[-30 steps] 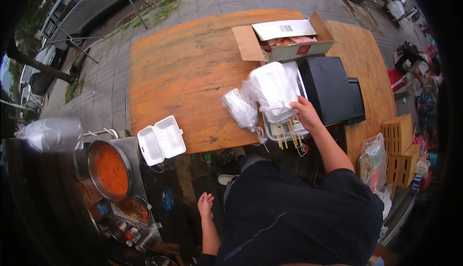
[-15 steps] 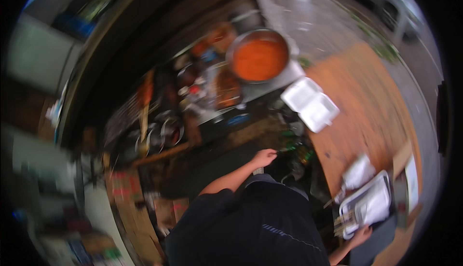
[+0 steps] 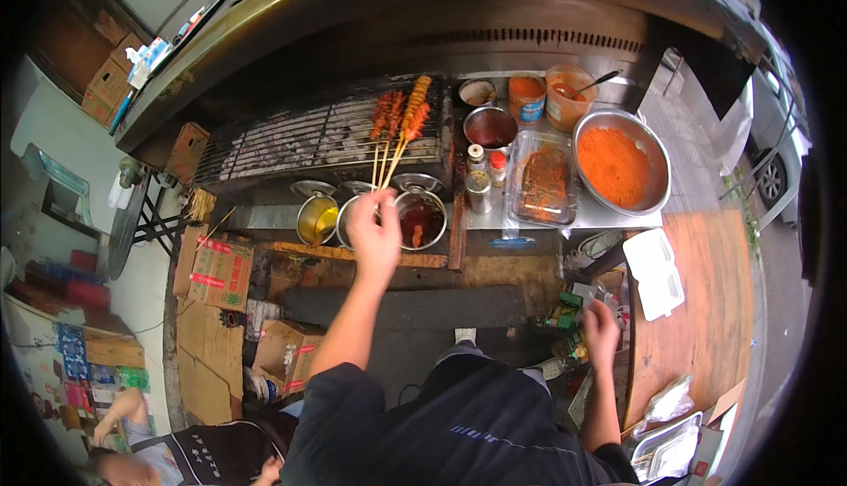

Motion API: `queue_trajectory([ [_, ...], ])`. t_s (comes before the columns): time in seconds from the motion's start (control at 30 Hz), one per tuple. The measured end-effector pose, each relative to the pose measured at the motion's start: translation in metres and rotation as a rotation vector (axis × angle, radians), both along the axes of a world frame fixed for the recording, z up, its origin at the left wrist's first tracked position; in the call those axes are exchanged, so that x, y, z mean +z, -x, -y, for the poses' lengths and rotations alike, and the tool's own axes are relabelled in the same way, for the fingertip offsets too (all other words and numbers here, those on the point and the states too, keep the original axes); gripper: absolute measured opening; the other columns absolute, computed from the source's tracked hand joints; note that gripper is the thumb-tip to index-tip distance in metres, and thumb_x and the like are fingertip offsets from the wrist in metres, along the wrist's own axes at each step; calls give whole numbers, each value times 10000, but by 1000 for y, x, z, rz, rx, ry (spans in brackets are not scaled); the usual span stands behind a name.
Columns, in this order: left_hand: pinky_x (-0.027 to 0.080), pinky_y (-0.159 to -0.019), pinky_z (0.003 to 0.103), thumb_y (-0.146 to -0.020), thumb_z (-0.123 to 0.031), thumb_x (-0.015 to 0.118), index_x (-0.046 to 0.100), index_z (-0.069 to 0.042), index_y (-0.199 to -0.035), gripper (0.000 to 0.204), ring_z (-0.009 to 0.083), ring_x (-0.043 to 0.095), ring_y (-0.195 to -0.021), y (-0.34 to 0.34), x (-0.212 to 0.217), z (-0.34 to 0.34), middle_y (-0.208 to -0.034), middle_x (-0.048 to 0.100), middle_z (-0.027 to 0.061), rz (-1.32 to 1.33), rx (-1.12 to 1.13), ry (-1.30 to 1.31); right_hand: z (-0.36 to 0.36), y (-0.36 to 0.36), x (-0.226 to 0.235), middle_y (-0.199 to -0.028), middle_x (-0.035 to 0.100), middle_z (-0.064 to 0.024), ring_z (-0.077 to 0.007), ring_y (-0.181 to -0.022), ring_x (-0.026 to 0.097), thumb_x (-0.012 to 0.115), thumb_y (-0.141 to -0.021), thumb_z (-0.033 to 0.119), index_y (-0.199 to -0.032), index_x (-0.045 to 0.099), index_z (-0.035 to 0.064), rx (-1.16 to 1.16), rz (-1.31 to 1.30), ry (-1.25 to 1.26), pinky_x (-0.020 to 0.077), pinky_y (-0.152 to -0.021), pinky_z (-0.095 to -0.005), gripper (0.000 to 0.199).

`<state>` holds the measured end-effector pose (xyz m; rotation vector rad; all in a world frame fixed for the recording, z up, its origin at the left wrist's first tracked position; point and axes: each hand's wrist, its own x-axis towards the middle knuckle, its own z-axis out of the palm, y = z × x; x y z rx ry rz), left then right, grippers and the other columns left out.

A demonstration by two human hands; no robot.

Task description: The person assembles skewered food items into a styrofoam container at a street food stall. They use tongs to transfer grilled items from a grill to the container, add sauce and garnish, then close the container and place it in a plastic bag.

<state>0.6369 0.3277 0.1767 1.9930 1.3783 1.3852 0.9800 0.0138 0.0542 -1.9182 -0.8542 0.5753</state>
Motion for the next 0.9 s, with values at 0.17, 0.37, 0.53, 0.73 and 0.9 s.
queue_trajectory([
  [0.17,534,-861,345,-998,-370,585,559,-12,-1197,410,241,669,-972,68,-31,-104,-1111,683,142,487,-135,1011,-168,130,32,-966,720,-164,-198,-842,716,622,-949,144,-1178,629,-12,418,-168,25,562,-760,-320,278],
  [0.37,556,-763,316,-1029,-221,525,632,-40,-1204,274,154,646,-823,47,-50,-136,-978,678,55,725,-555,1317,-276,214,98,-936,677,-69,-127,-701,666,560,-1003,279,-1227,576,5,572,-703,37,538,-594,-254,355],
  [0.53,509,-718,283,-989,-189,602,664,-19,-1076,201,142,601,-806,33,-49,-143,-921,638,35,486,-510,1145,-329,248,124,-844,650,-46,-111,-645,647,582,-986,337,-1090,612,24,572,-801,86,464,-488,-230,331],
  [0.73,510,-723,289,-991,-123,575,649,17,-1132,212,162,613,-793,40,-51,-162,-890,625,55,505,-521,1163,-343,247,112,-699,595,-35,-92,-526,516,649,-866,154,-949,607,19,453,-909,34,386,-441,-240,164],
  [0.9,512,-633,290,-1001,-140,553,653,-2,-1150,227,168,614,-688,35,-54,-169,-829,631,63,407,-426,1101,-365,249,102,-635,570,-35,-115,-471,486,632,-868,251,-903,629,29,484,-720,-5,370,-418,-262,225],
])
